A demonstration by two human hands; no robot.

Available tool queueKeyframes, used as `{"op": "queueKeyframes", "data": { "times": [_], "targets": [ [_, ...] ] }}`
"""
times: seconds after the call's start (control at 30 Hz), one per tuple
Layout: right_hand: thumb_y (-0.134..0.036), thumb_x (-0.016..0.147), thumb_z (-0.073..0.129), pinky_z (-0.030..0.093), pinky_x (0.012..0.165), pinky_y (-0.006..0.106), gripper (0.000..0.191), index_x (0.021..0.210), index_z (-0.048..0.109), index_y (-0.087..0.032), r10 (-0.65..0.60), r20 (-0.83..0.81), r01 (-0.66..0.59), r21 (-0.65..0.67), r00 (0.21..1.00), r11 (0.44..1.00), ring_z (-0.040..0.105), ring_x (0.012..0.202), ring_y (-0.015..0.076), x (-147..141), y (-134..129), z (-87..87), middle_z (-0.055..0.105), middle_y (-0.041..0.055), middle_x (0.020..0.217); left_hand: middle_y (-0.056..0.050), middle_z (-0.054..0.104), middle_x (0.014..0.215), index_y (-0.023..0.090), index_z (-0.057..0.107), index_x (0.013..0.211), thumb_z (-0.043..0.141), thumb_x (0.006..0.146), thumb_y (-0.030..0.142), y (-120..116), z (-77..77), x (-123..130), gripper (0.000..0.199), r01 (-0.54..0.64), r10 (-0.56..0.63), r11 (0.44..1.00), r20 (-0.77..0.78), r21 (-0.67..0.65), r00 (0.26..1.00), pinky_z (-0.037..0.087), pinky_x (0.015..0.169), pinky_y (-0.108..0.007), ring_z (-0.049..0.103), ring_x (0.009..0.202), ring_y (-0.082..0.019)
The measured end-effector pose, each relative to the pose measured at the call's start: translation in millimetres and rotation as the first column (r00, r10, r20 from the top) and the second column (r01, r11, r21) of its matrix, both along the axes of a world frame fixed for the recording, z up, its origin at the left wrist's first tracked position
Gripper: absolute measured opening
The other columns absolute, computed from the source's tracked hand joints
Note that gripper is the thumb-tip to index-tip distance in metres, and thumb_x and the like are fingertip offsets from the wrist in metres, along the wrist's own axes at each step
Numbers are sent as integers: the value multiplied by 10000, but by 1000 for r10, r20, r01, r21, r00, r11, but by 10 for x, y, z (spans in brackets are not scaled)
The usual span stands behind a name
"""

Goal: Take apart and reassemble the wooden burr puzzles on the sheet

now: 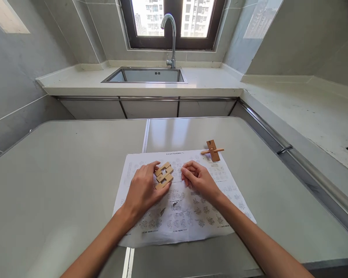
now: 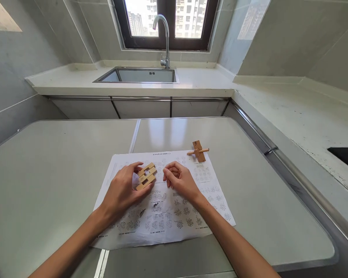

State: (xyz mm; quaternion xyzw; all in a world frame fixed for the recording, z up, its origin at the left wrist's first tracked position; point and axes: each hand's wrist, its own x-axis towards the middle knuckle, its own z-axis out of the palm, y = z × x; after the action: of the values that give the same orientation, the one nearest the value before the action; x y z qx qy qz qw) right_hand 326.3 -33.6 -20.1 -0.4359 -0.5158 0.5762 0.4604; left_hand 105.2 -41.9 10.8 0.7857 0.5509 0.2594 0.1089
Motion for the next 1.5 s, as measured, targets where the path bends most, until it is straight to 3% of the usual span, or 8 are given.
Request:
{"op": "queueKeyframes", "data": {
  "times": [0.33, 0.5, 0.67, 0.8, 0.9, 1.07, 1.27, 1.5],
  "targets": [
    [-555, 938, 703, 436, 550, 267, 352, 913, 617, -215, -13, 24, 12, 50, 1000, 999, 560, 557, 125, -8, 24, -17, 673, -8, 721, -110, 700, 1124, 234, 598, 1231, 709, 880, 406, 185, -92, 262, 407, -10, 11, 1000, -117, 9, 993, 510, 908, -480, 662, 1041, -335],
    [-478, 973, 661, 470, 608, 298, 263, 912, 627, -224, -77, 165, 54, 139, 983, 989, 591, 618, 159, -4, 14, -5, 685, 15, 749, -127, 674, 1144, 211, 586, 1230, 719, 850, 637, 94, -66, 235, 586, 15, -20, 998, -81, -64, 997, 529, 856, -467, 675, 998, -335],
    [-383, 966, 658, 472, 628, 318, 146, 978, 642, -238, -164, 403, 37, 304, 900, 952, 599, 721, 195, 50, 14, 11, 661, 33, 859, -122, 658, 1168, 203, 519, 1338, 763, 792, 627, 28, -34, 86, 733, 81, -75, 972, 37, -222, 996, 543, 744, -411, 679, 863, -279],
    [-414, 810, 853, 528, 912, 444, 500, 1208, 594, -259, -114, 547, -163, 432, 829, 887, 611, 1037, 294, 92, 0, 7, 636, 92, 1127, -72, 656, 1113, 198, 378, 1515, 783, 791, 589, 130, 30, -83, 917, 186, -151, 898, 119, -399, 981, 533, 704, -355, 642, 767, -209],
    [-470, 685, 950, 519, 1001, 523, 803, 1337, 528, -266, -71, 641, -290, 440, 765, 850, 560, 1174, 355, 107, -15, -15, 590, 131, 1266, -39, 650, 1060, 209, 358, 1570, 815, 772, 534, 262, 106, -160, 976, 250, -226, 837, 109, -487, 968, 510, 680, -331, 617, 739, -192],
    [-376, 690, 942, 525, 1016, 535, 781, 1337, 523, -252, -90, 702, -315, 426, 707, 848, 549, 1199, 358, 138, -1, -57, 566, 129, 1273, -33, 662, 1024, 235, 542, 1477, 816, 797, 466, 447, 170, -172, 769, 338, -350, 803, 71, -491, 934, 483, 720, -315, 634, 838, -216],
    [-222, 753, 833, 535, 974, 468, 576, 1252, 548, -263, -50, 589, -258, 427, 806, 867, 591, 1104, 293, 157, 17, 2, 593, 87, 1197, 8, 653, 898, 244, 605, 1364, 836, 796, 437, 496, 133, -249, 642, 340, -305, 794, 152, -504, 940, 467, 670, -290, 601, 760, -180],
    [-158, 761, 756, 510, 851, 357, 603, 1309, 541, -292, 77, 281, -176, 344, 957, 922, 596, 1081, 247, 119, -24, 87, 583, 70, 1269, 30, 621, 887, 261, 527, 1383, 847, 813, 391, 312, -7, -273, 666, 386, -225, 856, 424, -345, 877, 480, 683, -272, 576, 728, -137]
  ]
}}
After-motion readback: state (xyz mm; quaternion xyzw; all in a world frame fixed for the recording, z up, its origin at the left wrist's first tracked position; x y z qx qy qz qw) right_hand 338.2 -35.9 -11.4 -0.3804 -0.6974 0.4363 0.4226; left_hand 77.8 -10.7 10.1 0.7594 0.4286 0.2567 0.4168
